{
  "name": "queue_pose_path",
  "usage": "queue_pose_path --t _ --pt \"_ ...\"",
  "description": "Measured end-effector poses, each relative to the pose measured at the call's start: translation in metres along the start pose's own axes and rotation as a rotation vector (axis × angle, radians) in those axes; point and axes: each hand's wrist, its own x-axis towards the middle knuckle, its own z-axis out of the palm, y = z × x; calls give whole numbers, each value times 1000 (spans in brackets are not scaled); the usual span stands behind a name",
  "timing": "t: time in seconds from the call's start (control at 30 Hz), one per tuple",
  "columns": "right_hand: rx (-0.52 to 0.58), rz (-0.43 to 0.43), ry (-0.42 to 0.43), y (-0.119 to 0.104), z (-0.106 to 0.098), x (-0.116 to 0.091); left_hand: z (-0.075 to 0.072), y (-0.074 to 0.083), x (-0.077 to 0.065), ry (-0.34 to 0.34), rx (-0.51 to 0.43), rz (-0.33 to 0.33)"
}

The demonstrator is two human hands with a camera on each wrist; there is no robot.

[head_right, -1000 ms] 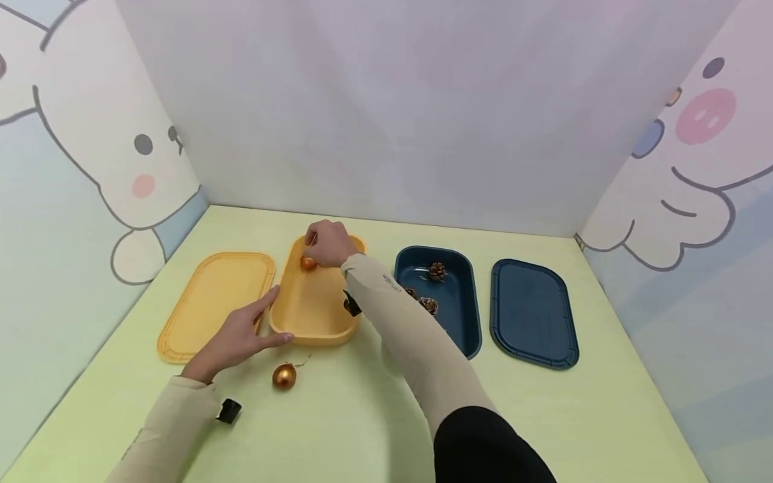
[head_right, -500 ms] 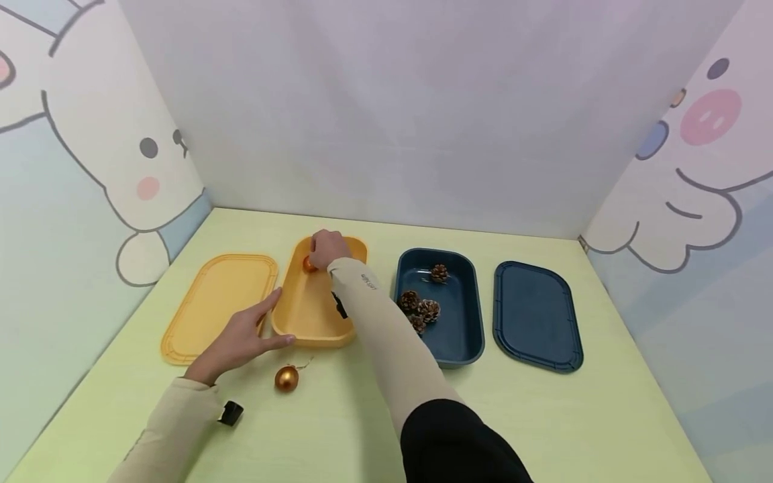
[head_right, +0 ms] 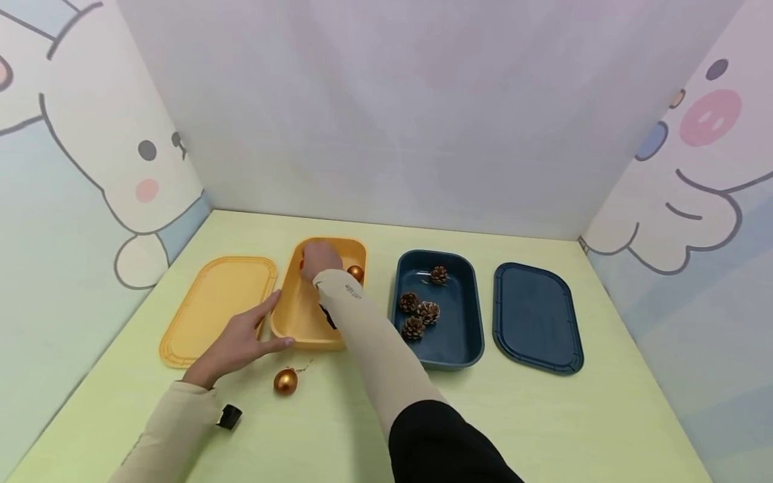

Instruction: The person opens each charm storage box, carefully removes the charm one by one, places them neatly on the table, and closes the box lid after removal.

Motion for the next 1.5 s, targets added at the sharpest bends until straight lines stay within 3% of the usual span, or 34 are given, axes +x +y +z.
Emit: queue_pose_path --t 0.37,0.57,0.93,1.2,1.5 --pt "-43 -16 -15 1 18 0 2 2 -2 -4 22 -24" --pt "-22 -13 -37 2 8 -4 1 4 -2 -4 19 -19" --pt "88 -115 -105 5 -21 -14 -1 0 0 -3 13 7" --pt "207 -206 -94 2 -40 -37 -2 -1 0 3 21 24" --pt "350 -305 -65 6 -66 -79 -2 -1 0 5 11 41"
